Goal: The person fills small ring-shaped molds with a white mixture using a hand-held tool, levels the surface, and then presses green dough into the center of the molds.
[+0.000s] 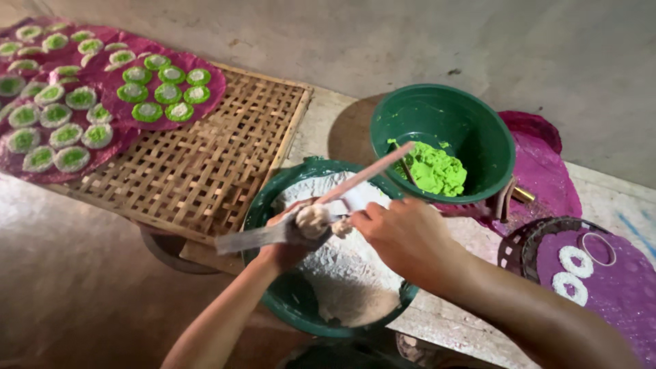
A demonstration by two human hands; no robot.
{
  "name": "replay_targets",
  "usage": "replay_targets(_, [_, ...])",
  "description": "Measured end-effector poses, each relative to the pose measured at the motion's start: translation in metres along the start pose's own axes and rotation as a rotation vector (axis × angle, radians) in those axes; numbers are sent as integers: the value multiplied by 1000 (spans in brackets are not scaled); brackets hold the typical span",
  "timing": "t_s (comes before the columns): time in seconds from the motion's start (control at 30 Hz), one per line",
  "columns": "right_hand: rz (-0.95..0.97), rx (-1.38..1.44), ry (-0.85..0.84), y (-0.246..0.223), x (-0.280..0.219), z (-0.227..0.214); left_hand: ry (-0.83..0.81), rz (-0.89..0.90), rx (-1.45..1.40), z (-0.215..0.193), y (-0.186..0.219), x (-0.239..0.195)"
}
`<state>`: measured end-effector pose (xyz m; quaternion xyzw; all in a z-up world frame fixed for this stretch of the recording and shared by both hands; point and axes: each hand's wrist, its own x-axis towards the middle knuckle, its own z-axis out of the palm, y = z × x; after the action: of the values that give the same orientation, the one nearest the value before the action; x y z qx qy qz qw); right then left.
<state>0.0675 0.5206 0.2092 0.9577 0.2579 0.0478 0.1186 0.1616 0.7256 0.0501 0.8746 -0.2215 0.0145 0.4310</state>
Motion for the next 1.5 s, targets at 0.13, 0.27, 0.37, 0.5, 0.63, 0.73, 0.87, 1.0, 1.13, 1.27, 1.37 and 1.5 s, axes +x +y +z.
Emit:
replay_targets(0.13, [-88,-170,-34,-22,18,13,-101,75,-23,-2,14,0])
replay_targets(0.27, [-32,91,-103,-7,-4,-10,-122,23,119,-14,7,-2])
replay_targets(0.37, [61,95,-85,13,-27,-39,-85,95,198,-26,1,3])
replay_targets(0.5, [23,-20,-191,0,0,-20,-81,197,221,-17,6,7])
replay_targets(0.63, [-65,-20,-129,-15,18,19,-183,-7,147,-6,10,10])
replay_targets(0.73, [-69,22,-152,1,0,12,-223,-37,252,-13,4,11])
replay_targets(0.87, [132,127,-220,25,-28,-24,-89,46,292,-28,-6,15])
replay_targets(1.0, [49,-92,-226,-2,4,-5,-1,253,280,-14,-3,13])
replay_targets(1.13, [-16,-8,-153,-15,12,22,-86,69,215,-1,-1,17])
replay_targets(1.27, [176,312,-110,26,-24,21,123,-66,163,1,-10,22])
replay_targets(1.37, [276,650,203,39,-26,32,292,-104,141,0,-16,29])
replay_targets(1.5, [546,1132,130,-15,30,98,331,-7,141,2,-19,26])
